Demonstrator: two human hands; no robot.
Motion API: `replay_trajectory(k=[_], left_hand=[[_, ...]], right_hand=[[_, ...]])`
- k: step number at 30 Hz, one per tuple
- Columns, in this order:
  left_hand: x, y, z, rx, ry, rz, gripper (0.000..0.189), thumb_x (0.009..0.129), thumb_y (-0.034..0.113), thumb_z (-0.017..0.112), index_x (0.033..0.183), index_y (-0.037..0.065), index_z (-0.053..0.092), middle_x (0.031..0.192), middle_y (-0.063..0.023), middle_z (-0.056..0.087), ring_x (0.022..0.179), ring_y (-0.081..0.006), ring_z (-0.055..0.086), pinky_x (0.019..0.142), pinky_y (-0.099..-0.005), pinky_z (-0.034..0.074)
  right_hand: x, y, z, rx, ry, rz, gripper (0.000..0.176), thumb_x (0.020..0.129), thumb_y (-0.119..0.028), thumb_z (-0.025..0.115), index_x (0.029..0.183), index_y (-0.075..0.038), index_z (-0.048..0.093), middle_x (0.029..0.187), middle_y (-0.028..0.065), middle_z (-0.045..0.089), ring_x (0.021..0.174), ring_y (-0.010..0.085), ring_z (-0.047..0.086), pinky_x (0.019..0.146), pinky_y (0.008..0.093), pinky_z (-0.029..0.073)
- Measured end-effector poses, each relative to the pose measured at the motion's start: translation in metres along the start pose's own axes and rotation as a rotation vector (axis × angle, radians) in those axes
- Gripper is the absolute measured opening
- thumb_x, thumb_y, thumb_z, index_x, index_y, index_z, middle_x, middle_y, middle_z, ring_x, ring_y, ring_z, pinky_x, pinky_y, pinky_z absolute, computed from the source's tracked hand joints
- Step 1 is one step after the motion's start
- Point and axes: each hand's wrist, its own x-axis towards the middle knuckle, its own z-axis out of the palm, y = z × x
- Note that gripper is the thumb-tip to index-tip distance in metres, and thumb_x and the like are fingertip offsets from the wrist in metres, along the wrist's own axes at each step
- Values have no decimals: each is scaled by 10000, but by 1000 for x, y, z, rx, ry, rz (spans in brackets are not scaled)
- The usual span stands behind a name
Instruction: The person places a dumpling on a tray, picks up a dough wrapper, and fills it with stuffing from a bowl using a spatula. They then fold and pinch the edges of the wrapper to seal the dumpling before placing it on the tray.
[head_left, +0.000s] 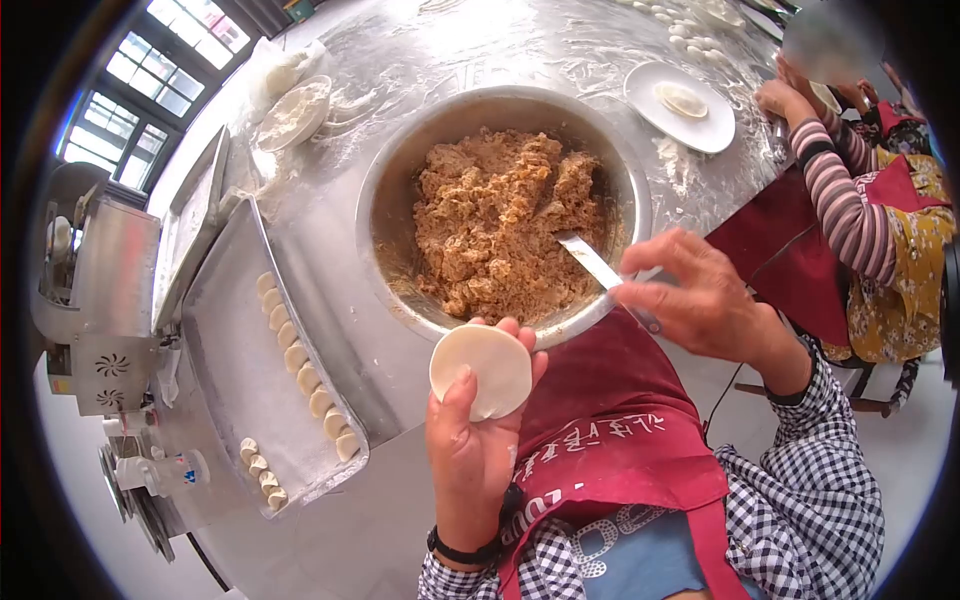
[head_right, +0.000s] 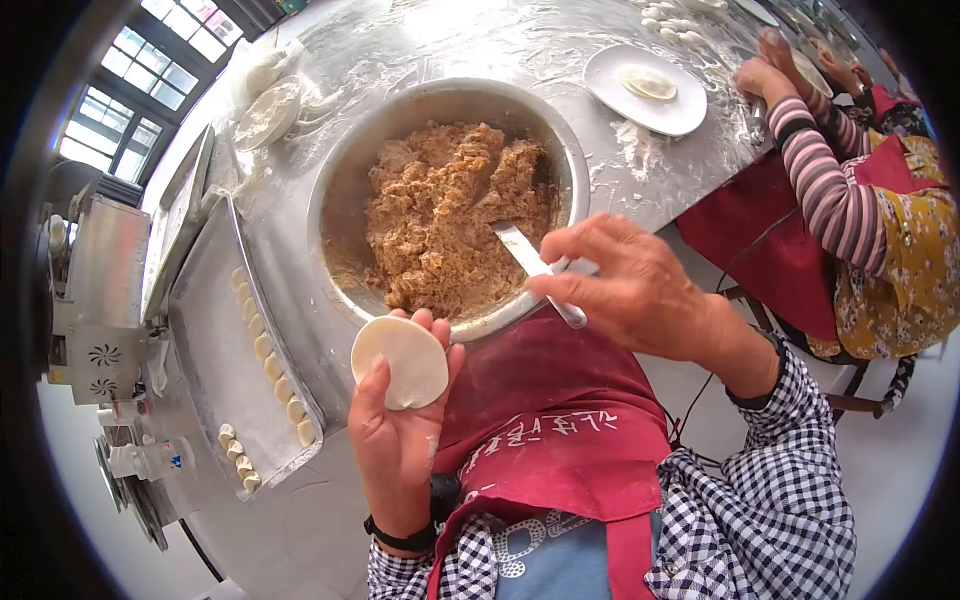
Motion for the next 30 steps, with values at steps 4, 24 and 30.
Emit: replay_trajectory(k=[4, 24, 30], left_hand=[[-9, -2, -12, 117, 95, 42, 349, 923, 181, 475, 1183, -46, 426, 1182, -211, 511, 1118, -328, 510, 949, -468, 448], [-12, -7, -62, -151, 247, -31, 335, 839, 34, 561, 1160, 39, 466, 1042, -106, 550, 983, -236, 547, 862, -413, 466], [-11, -7, -61, -141, 279, -22, 288, 821, 36, 572, 1101, 21, 509, 1003, -100, 561, 974, -247, 542, 885, -383, 448]], right_hand=[[6, 0, 8, 140, -56, -30, 186, 676, -61, 660, 854, -83, 610, 892, 62, 554, 784, 230, 554, 656, 348, 476], [34, 7, 18, 577, 176, 168, 129, 750, 16, 650, 877, 11, 626, 857, 111, 635, 759, 201, 622, 658, 284, 496], [34, -3, 34, 571, 64, 82, 120, 752, 22, 642, 868, 7, 617, 865, 124, 629, 772, 232, 630, 665, 301, 505]])
